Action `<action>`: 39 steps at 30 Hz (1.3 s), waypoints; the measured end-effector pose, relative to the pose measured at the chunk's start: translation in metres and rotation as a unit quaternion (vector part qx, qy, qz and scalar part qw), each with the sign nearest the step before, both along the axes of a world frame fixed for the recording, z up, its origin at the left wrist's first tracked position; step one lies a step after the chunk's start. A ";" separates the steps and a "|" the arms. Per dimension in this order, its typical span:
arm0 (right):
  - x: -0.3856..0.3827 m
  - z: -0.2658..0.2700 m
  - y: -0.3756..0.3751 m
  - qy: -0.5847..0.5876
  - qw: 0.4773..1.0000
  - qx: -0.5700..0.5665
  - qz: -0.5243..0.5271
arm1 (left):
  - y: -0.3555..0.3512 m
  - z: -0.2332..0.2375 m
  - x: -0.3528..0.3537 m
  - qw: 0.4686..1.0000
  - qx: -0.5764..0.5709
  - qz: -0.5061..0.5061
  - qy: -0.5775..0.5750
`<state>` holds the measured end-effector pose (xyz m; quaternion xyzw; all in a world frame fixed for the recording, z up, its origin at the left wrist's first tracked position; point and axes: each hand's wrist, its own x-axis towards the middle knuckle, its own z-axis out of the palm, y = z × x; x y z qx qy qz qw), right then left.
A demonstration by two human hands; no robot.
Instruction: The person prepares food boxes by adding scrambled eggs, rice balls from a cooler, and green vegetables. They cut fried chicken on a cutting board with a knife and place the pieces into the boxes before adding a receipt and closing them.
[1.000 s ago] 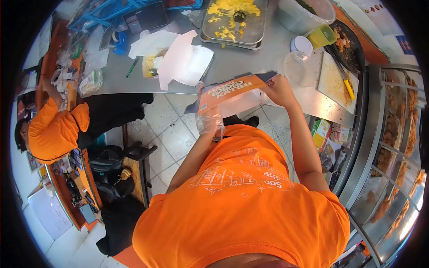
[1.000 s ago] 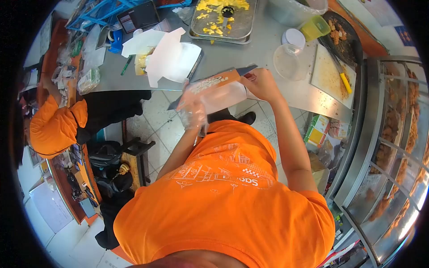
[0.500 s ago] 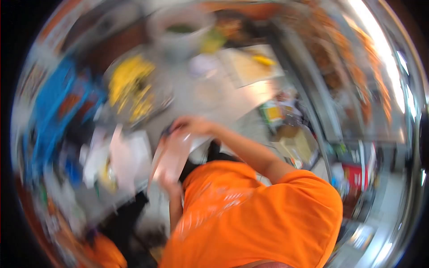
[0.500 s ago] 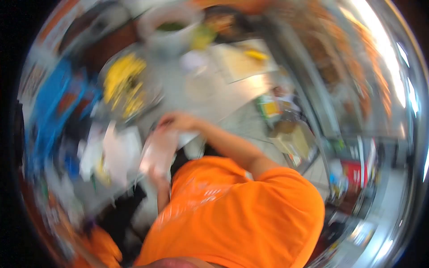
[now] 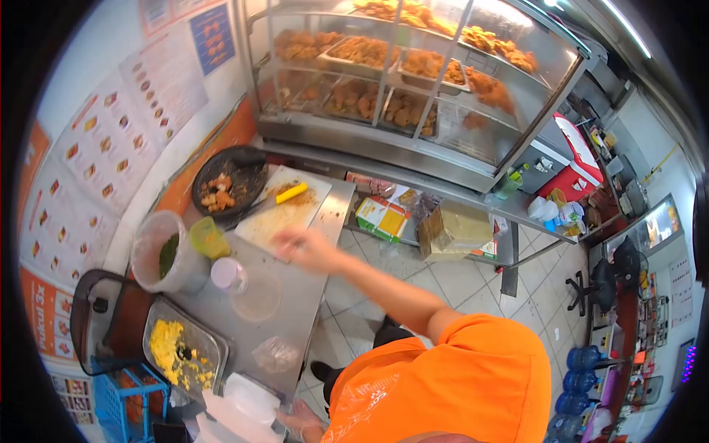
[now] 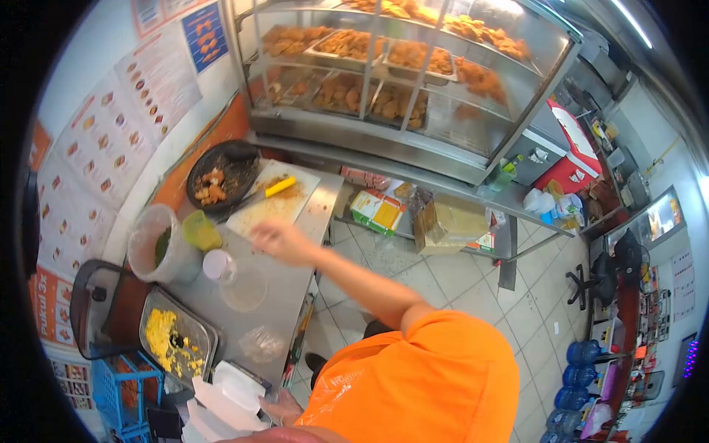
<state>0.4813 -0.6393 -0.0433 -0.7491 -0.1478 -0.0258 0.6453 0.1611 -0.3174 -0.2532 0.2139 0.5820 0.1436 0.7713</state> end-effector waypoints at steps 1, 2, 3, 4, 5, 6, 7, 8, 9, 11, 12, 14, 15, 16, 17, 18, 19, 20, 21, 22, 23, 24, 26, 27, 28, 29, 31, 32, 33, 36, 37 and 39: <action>0.016 0.011 -0.059 -0.142 0.980 -0.045 -0.129 | -0.006 -0.015 0.003 0.997 -0.041 0.026 0.053; 0.021 0.046 -0.121 -0.202 0.951 -0.084 -0.217 | -0.012 -0.038 0.002 0.998 -0.040 0.026 0.042; 0.030 0.069 -0.176 -0.219 0.942 -0.027 -0.252 | -0.018 -0.063 -0.003 0.997 0.029 -0.040 0.066; 0.027 0.109 -0.227 -0.287 0.902 -0.099 -0.308 | -0.032 -0.076 0.003 0.986 0.098 -0.103 0.089; 0.026 0.152 -0.271 -0.360 0.854 -0.148 -0.347 | -0.092 -0.004 0.036 0.973 0.144 -0.175 0.033; 0.027 0.192 -0.309 -0.350 0.838 -0.172 -0.383 | -0.156 0.076 0.070 0.952 0.192 -0.235 -0.027; 0.038 0.233 -0.347 -0.461 0.749 -0.238 -0.411 | -0.199 0.118 0.110 0.943 0.170 -0.241 -0.155; 0.051 0.273 -0.384 -0.514 0.683 -0.298 -0.425 | -0.247 0.162 0.153 0.893 0.220 -0.300 -0.252; 0.062 0.313 -0.403 -0.523 0.651 -0.297 -0.464 | -0.281 0.191 0.201 0.844 0.273 -0.353 -0.298; 0.114 0.396 -0.478 -0.592 0.523 -0.444 -0.423 | -0.345 0.286 0.289 0.718 0.360 -0.446 -0.394; 0.108 0.433 -0.453 -0.568 0.570 -0.435 -0.404 | -0.382 0.345 0.321 0.635 0.399 -0.462 -0.472; 0.141 0.467 -0.477 -0.506 0.609 -0.492 -0.361 | -0.449 0.429 0.384 0.556 0.312 -0.490 -0.594; 0.154 0.478 -0.486 -0.475 0.613 -0.531 -0.342 | -0.482 0.450 0.437 0.455 0.424 -0.462 -0.632; 0.163 0.481 -0.494 -0.453 0.613 -0.558 -0.328 | -0.514 0.470 0.485 0.342 0.526 -0.420 -0.656; 0.169 0.483 -0.498 -0.429 0.610 -0.587 -0.314 | -0.546 0.497 0.505 0.394 0.356 -0.460 -0.711; 0.163 0.484 -0.489 -0.409 0.616 -0.589 -0.327 | -0.581 0.522 0.520 0.428 0.170 -0.485 -0.744; 0.171 0.486 -0.495 -0.452 0.583 -0.604 -0.303 | -0.613 0.541 0.544 0.399 0.184 -0.483 -0.758; 0.170 0.485 -0.493 -0.465 0.583 -0.591 -0.310 | -0.638 0.551 0.563 0.372 0.195 -0.480 -0.770; 0.165 0.480 -0.489 -0.475 0.583 -0.578 -0.316 | -0.654 0.557 0.568 0.374 0.187 -0.473 -0.776; 0.165 0.476 -0.490 -0.473 0.578 -0.587 -0.313 | -0.666 0.563 0.569 0.355 0.203 -0.490 -0.770; 0.166 0.474 -0.491 -0.497 0.576 -0.576 -0.299 | -0.673 0.567 0.571 0.334 0.219 -0.507 -0.764; 0.166 0.477 -0.492 -0.523 0.571 -0.565 -0.284 | -0.676 0.559 0.567 0.321 0.169 -0.507 -0.782; 0.158 0.477 -0.486 -0.525 0.560 -0.582 -0.268 | -0.670 0.539 0.546 0.329 0.120 -0.517 -0.781; 0.158 0.476 -0.485 -0.537 0.548 -0.586 -0.262 | -0.653 0.541 0.533 0.322 0.137 -0.574 -0.741; 0.159 0.476 -0.485 -0.534 0.542 -0.591 -0.267 | -0.640 0.541 0.527 0.311 0.157 -0.628 -0.696; 0.160 0.478 -0.487 -0.538 0.524 -0.606 -0.260 | -0.645 0.531 0.533 0.303 0.153 -0.628 -0.700; 0.158 0.477 -0.485 -0.536 0.504 -0.626 -0.261 | -0.659 0.514 0.545 0.303 0.241 -0.661 -0.643; 0.156 0.475 -0.480 -0.509 0.547 -0.606 -0.274 | -0.666 0.508 0.550 0.296 0.235 -0.665 -0.644; 0.157 0.471 -0.479 -0.480 0.590 -0.583 -0.286 | -0.672 0.503 0.555 0.302 0.236 -0.635 -0.671; 0.166 0.468 -0.490 -0.504 0.564 -0.582 -0.299 | -0.681 0.495 0.563 0.324 0.239 -0.612 -0.681; 0.167 0.467 -0.493 -0.509 0.565 -0.579 -0.293 | -0.683 0.492 0.565 0.342 0.237 -0.618 -0.667; 0.169 0.466 -0.500 -0.506 0.594 -0.557 -0.286 | -0.684 0.486 0.569 0.336 0.263 -0.610 -0.667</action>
